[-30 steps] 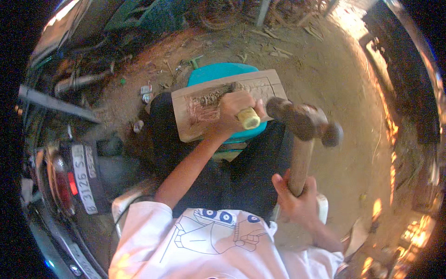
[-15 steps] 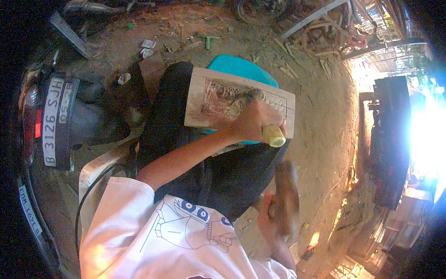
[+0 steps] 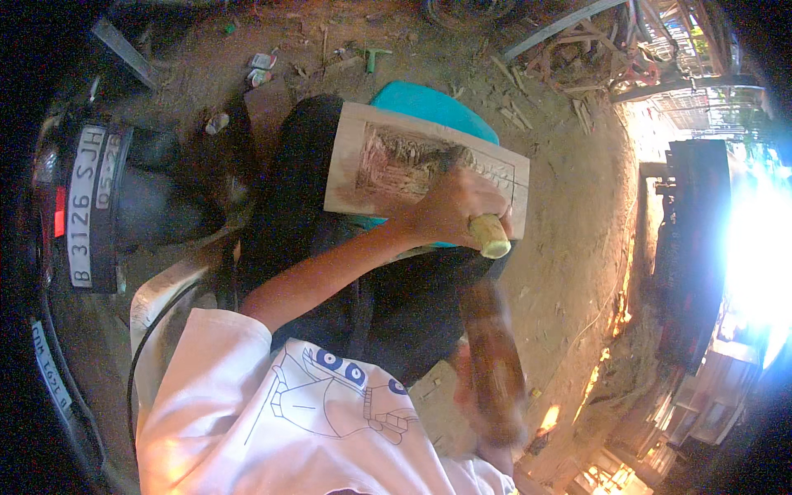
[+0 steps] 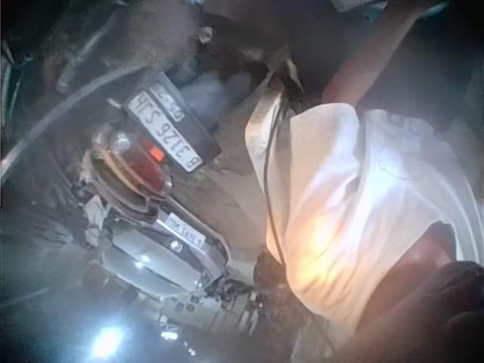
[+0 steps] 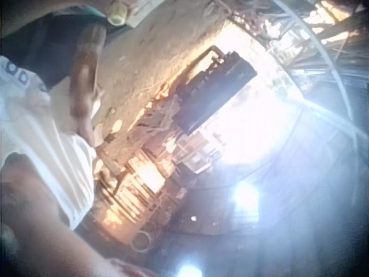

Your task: The person carves a rectangular wooden board using a chisel and a hammer. They hold the chisel in their left hand and strike it with the hammer in their right hand to remove wood shavings from the surface.

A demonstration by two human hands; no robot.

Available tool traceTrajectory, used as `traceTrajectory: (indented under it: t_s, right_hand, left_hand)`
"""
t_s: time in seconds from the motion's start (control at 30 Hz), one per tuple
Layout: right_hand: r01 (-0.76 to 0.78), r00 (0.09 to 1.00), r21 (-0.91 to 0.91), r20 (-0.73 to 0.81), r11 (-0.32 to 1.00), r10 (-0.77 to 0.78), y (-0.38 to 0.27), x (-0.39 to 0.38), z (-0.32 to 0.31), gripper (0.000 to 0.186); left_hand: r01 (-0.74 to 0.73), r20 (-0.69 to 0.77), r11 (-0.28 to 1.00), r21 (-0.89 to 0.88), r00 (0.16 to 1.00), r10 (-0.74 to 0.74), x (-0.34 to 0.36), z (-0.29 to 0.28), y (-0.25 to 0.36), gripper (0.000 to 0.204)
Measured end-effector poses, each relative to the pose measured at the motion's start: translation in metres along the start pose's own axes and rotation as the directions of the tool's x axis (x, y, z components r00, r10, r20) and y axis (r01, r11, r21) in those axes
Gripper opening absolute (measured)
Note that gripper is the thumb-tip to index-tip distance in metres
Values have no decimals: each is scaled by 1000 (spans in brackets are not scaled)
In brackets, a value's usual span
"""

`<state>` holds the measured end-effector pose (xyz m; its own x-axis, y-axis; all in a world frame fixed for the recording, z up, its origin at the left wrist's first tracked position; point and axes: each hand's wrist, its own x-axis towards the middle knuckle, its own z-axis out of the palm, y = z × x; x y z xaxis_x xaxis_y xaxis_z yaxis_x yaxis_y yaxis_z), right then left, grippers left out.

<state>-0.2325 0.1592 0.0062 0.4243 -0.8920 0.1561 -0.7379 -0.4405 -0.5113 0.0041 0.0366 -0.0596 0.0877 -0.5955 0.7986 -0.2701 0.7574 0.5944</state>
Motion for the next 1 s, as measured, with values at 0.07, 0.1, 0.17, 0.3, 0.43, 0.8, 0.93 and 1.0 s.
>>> traceTrajectory:
  t_s: [0.07, 0.1, 0.17, 0.3, 0.43, 0.8, 0.93, 1.0]
  right_hand:
    - [-18, 1000, 87, -2, 996, 18, -1, -2, 0, 31]
    - [10, 1000, -67, 11, 998, -10, 3, 4, -1, 32]
    - [-142, 990, -10, -10, 990, 142, -3, 13, -4, 27]
    - [-313, 911, 581, -39, 751, 410, -16, 15, -13, 14]
    - [76, 947, 28, -315, 997, -63, 24, 12, 7, 26]
    - [-130, 974, 47, -183, 990, 137, 9, 9, 6, 32]
    - [-157, 971, 57, -172, 986, 164, 31, 14, 7, 28]
    - [-143, 966, 105, -199, 984, 162, 27, 12, 10, 27]
  left_hand:
    - [-2, -2, 1000, -16, 1000, 2, -1, 0, 1, 21]
    - [10, -11, 1000, -23, 1000, -11, -2, 0, -1, 21]
    - [21, -15, 1000, -4, 1000, -21, 3, -2, -2, 21]
    - [29, 2, 999, 30, 1000, -29, 0, -1, 2, 21]
    - [59, 20, 998, 25, 998, -59, 1, -3, 5, 22]
    - [45, 9, 995, 86, 999, -46, 1, -1, 2, 19]
    - [13, 38, 1000, 21, 999, -13, -1, 1, -2, 22]
    - [29, 9, 998, 60, 1000, -29, 0, -1, 0, 19]
